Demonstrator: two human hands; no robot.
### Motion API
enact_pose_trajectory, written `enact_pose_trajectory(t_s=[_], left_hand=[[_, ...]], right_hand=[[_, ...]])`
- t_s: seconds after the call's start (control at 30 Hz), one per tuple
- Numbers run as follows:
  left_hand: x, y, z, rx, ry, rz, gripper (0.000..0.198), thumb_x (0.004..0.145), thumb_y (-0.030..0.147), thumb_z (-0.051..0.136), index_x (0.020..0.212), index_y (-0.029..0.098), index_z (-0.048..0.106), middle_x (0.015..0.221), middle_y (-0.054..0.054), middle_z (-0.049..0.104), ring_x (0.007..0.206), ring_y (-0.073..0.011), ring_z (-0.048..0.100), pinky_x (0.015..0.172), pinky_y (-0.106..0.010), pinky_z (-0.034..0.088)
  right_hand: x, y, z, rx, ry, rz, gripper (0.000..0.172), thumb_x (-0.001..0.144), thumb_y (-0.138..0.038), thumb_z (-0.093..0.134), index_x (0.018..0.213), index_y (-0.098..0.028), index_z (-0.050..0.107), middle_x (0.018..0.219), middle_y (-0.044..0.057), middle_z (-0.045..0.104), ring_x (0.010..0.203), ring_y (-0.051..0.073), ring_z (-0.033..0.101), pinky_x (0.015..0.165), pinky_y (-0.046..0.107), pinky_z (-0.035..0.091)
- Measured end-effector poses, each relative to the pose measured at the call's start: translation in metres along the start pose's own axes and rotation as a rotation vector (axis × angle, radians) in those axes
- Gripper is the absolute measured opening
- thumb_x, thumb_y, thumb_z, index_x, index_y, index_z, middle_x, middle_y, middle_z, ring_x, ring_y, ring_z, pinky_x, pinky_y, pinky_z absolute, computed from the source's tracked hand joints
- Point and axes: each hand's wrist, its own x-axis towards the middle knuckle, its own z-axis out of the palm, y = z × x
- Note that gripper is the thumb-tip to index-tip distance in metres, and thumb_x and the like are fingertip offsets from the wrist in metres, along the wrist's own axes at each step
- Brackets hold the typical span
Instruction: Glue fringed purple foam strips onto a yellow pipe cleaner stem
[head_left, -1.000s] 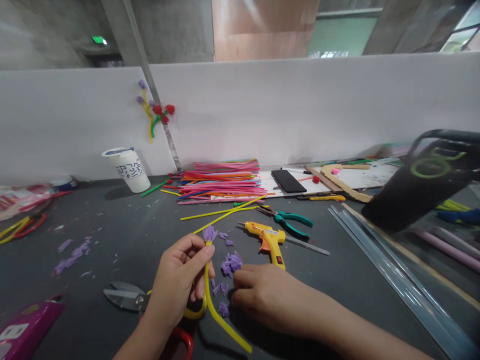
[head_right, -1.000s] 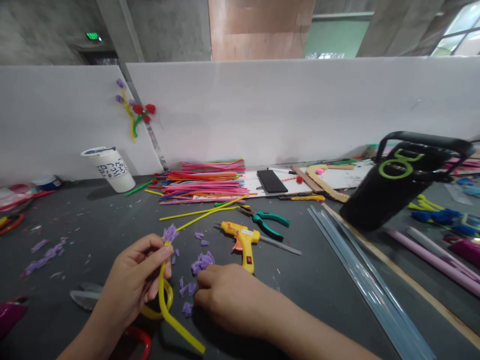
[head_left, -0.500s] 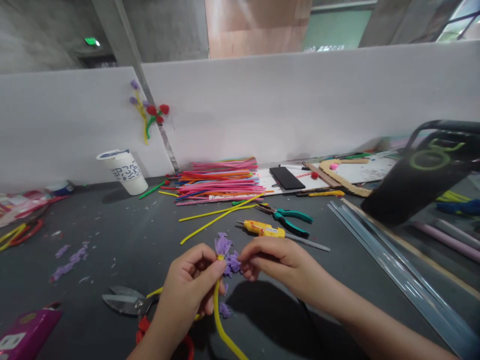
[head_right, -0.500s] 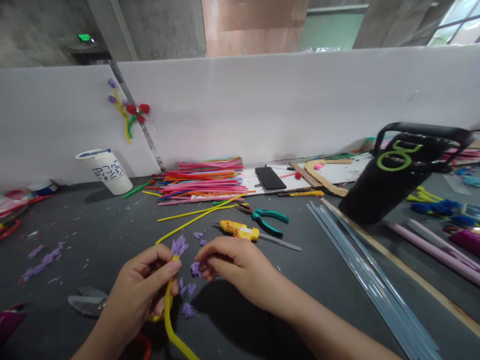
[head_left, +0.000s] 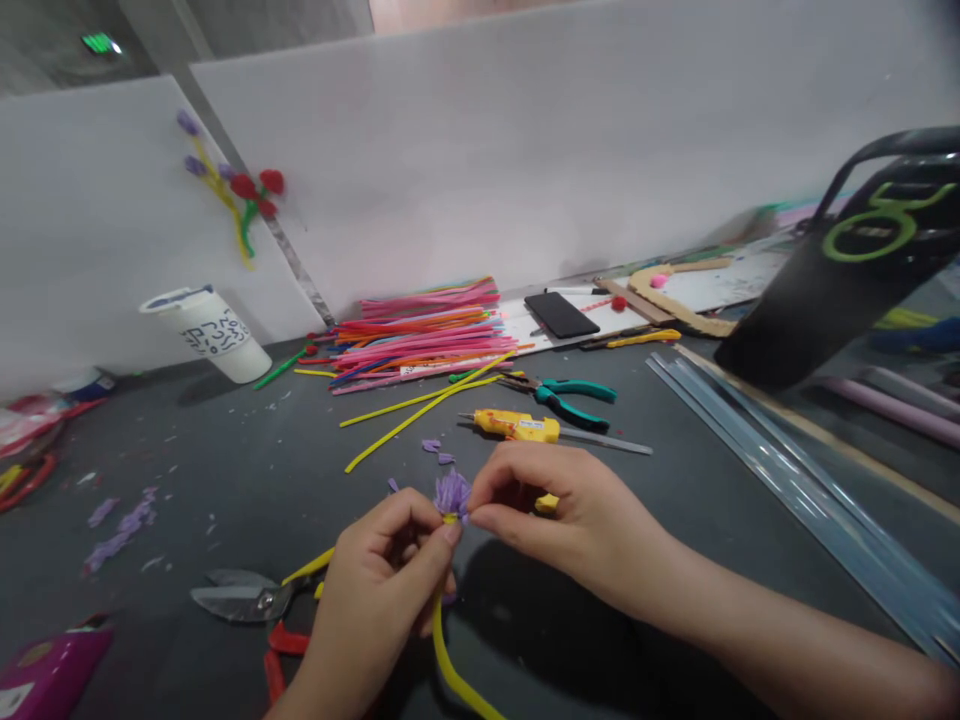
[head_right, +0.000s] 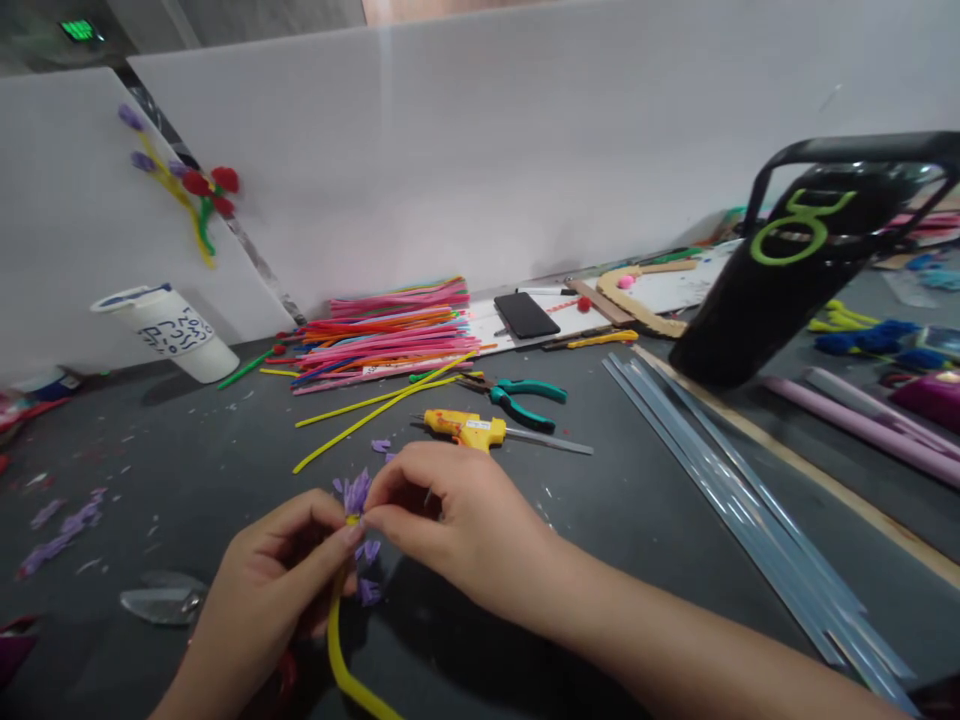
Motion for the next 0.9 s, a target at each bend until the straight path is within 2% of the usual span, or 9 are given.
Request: enact_pose_trajectory(t_s=[0.37, 0.9], left_hand=[[-0.001, 0.0005, 0.0026, 0.052, 0.008, 0.021, 0.022, 0.072, 0.034, 0.065, 0.059, 0.019, 0.054, 0.042, 0.006, 0.052, 0.029, -0.0048, 0.038, 0.031, -0.015, 0.029], [-0.006, 0.0044, 0.0046, 0.021, 0.032, 0.032, 0.023, 0.07, 0.032, 0.067, 0.057, 0.019, 0.054, 0.042, 0.005, 0.054, 0.03, -0.0047, 0.04, 0.032, -0.014, 0.03]], right_hand=[[0.0015, 0.0024, 0.0028, 0.017, -0.015, 0.051, 0.009, 0.078, -0.009, 0.061, 0.071, -0.015, 0.062, 0.065, -0.004, 0.058, 0.059, 0.008, 0.051, 0.054, 0.018, 0.04], [-0.0006, 0.0063, 0.0055, -0.063, 0.061, -0.051, 0.011, 0.078, -0.008, 0.063, 0.071, -0.016, 0.059, 0.065, -0.005, 0.054, 0.056, 0.007, 0.047, 0.052, 0.017, 0.038]])
